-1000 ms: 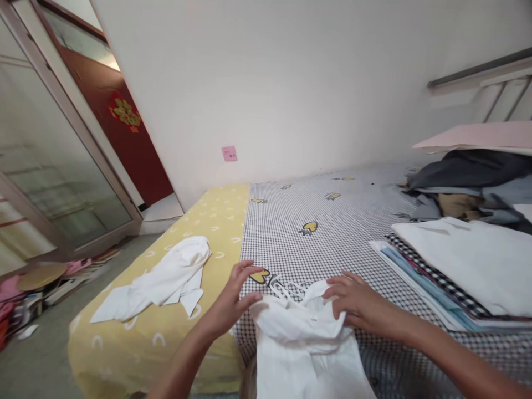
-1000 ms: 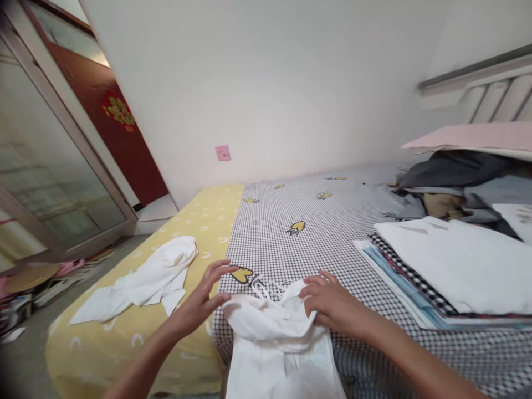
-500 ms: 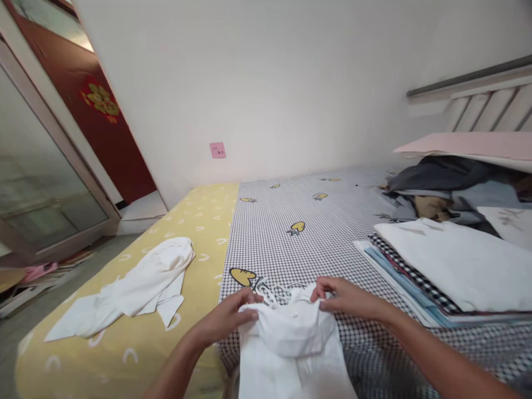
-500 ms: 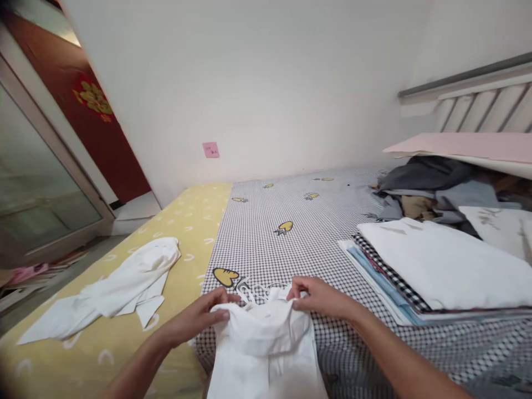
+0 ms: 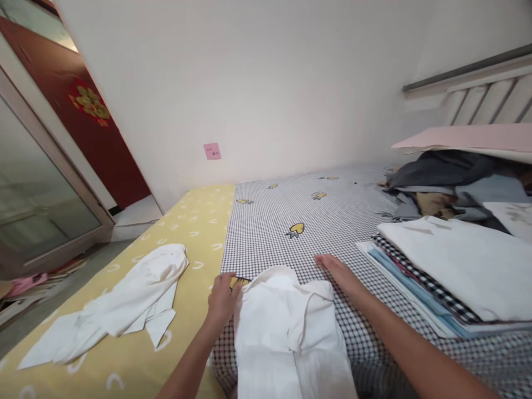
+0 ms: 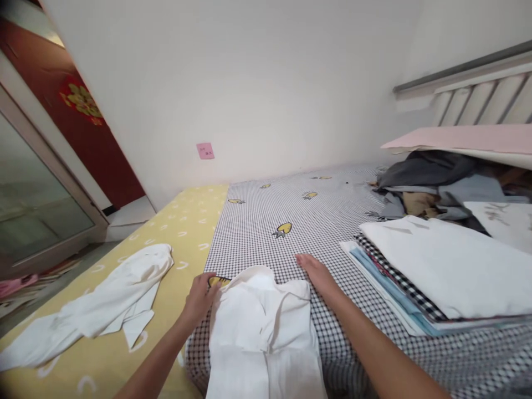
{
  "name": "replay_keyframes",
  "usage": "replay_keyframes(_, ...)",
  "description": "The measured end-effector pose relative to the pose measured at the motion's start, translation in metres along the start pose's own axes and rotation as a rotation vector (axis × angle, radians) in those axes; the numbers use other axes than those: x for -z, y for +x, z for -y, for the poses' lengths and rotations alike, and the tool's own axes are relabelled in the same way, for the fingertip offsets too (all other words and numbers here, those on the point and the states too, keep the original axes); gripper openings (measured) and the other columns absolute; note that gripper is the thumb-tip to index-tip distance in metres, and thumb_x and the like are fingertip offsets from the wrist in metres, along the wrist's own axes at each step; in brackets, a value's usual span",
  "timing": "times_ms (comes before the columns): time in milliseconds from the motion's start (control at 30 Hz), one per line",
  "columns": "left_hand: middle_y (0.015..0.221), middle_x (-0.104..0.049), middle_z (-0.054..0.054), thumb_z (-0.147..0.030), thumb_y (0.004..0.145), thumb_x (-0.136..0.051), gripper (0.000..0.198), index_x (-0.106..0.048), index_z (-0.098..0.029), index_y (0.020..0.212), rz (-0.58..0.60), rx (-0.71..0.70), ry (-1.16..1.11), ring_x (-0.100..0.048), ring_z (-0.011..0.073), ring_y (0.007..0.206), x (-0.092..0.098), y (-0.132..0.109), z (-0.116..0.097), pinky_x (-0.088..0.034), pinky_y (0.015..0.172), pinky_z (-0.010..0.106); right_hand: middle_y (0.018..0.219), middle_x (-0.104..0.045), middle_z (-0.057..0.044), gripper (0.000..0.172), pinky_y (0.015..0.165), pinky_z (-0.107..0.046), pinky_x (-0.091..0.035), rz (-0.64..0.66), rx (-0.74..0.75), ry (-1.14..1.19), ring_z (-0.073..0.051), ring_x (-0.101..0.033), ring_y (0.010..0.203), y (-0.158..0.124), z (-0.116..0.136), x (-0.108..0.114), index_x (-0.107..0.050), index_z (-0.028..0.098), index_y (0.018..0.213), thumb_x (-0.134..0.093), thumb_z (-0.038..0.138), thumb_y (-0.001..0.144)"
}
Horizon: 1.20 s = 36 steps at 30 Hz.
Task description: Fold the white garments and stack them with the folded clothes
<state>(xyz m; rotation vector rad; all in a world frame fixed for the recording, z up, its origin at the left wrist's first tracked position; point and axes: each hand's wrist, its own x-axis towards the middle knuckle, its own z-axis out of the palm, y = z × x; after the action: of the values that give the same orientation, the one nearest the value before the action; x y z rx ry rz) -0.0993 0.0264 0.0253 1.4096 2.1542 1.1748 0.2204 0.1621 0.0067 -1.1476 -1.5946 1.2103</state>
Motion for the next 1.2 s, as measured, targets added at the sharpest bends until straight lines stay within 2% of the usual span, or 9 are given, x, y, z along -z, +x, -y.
replay_keyframes(167,0.148,-0.049,0.013,-0.035,0.084,-0.067,0.039,-0.061,-0.026,0.121,-0.006,-0.250,0.280,-0.044,0.0341,0.138,-0.017,0.001,-0.021,-0.032,0.111,0.062,0.138,-0.063,-0.007,0.050,0.117,-0.059,-0.023,0.119,0.164,-0.418,-0.035,-0.048,0.135,-0.028,0.028,-0.010,-0.068,0.032,0.124,-0.070,0.051,0.078)
replay_keyframes(300,0.118,-0.068,0.008,-0.014,0.087,-0.058,0.016,-0.070,-0.022,0.096,0.045,-0.456,0.456,-0.062,0.0247,0.110,-0.026,-0.006,-0.039,-0.044,0.099,0.049,0.117,-0.075,-0.002,0.019,0.118,-0.065,-0.007,0.119,0.341,-0.719,-0.033,-0.051,0.132,-0.044,0.025,-0.019,-0.075,0.033,0.100,-0.061,0.031,0.087)
replay_keyframes(400,0.114,-0.070,0.006,-0.012,0.092,-0.050,0.023,-0.070,-0.022,0.094,0.060,-0.620,0.498,-0.061,0.0216,0.107,-0.015,-0.024,-0.023,-0.044,0.098,0.042,0.126,-0.072,0.000,0.027,0.120,-0.062,-0.003,0.192,0.503,-0.802,-0.030,-0.045,0.139,-0.054,0.012,-0.014,-0.076,0.035,0.101,-0.052,0.026,0.094)
replay_keyframes(533,0.128,-0.068,0.005,-0.010,0.092,-0.052,0.040,-0.061,-0.026,0.128,0.225,-0.974,0.716,-0.057,0.0195,0.123,0.010,-0.051,0.021,-0.037,0.109,0.039,0.150,-0.053,0.003,0.033,0.119,-0.065,0.002,0.400,0.469,-0.796,-0.033,-0.025,0.150,-0.069,-0.001,-0.004,-0.068,0.041,0.124,-0.054,0.037,0.094)
replay_keyframes(633,0.137,-0.064,0.005,-0.018,0.095,-0.051,0.043,-0.055,-0.029,0.136,0.341,-0.823,0.707,-0.055,0.0187,0.129,0.019,-0.058,0.025,-0.037,0.109,0.038,0.153,-0.050,-0.002,0.040,0.119,-0.063,-0.012,0.331,0.308,-0.593,-0.034,-0.034,0.146,-0.064,-0.003,-0.006,-0.075,0.033,0.110,-0.040,0.048,0.098)
replay_keyframes(767,0.112,-0.075,0.005,-0.027,0.102,-0.035,0.036,-0.071,-0.026,0.105,0.430,-0.464,0.660,-0.065,0.0200,0.111,0.008,-0.043,-0.020,-0.027,0.117,0.047,0.131,-0.063,-0.011,0.037,0.105,-0.044,-0.042,0.064,0.124,-0.432,-0.029,-0.058,0.120,-0.038,0.001,-0.018,-0.072,0.022,0.085,-0.044,0.044,0.093)
replay_keyframes(933,0.088,-0.078,0.009,-0.026,0.090,-0.056,0.054,-0.047,-0.016,0.142,0.402,-0.199,0.708,-0.071,0.0269,0.087,-0.021,-0.010,-0.051,-0.047,0.088,0.039,0.120,-0.067,-0.010,0.055,0.092,-0.043,-0.043,0.049,-0.024,-0.649,-0.030,-0.061,0.109,-0.022,0.005,-0.025,-0.066,0.024,0.118,-0.077,0.033,0.064)
replay_keyframes(1067,0.093,-0.077,0.005,-0.032,0.088,-0.060,0.022,-0.066,-0.022,0.106,0.379,-0.135,0.655,-0.070,0.0241,0.091,-0.025,0.000,-0.040,-0.044,0.076,0.031,0.091,-0.070,-0.003,0.012,0.081,-0.033,-0.044,0.064,0.049,-0.613,-0.022,-0.064,0.089,-0.028,0.002,-0.024,-0.066,0.023,0.084,-0.066,0.029,0.075)
replay_keyframes(1200,0.092,-0.075,0.003,-0.030,0.092,-0.052,0.019,-0.064,-0.022,0.105,0.294,-0.102,0.633,-0.069,0.0218,0.094,-0.025,-0.005,-0.032,-0.041,0.090,0.033,0.102,-0.070,-0.005,0.015,0.097,-0.042,-0.037,-0.040,0.140,-0.582,-0.026,-0.059,0.105,-0.028,-0.009,-0.033,-0.067,0.025,0.093,-0.061,0.026,0.079)
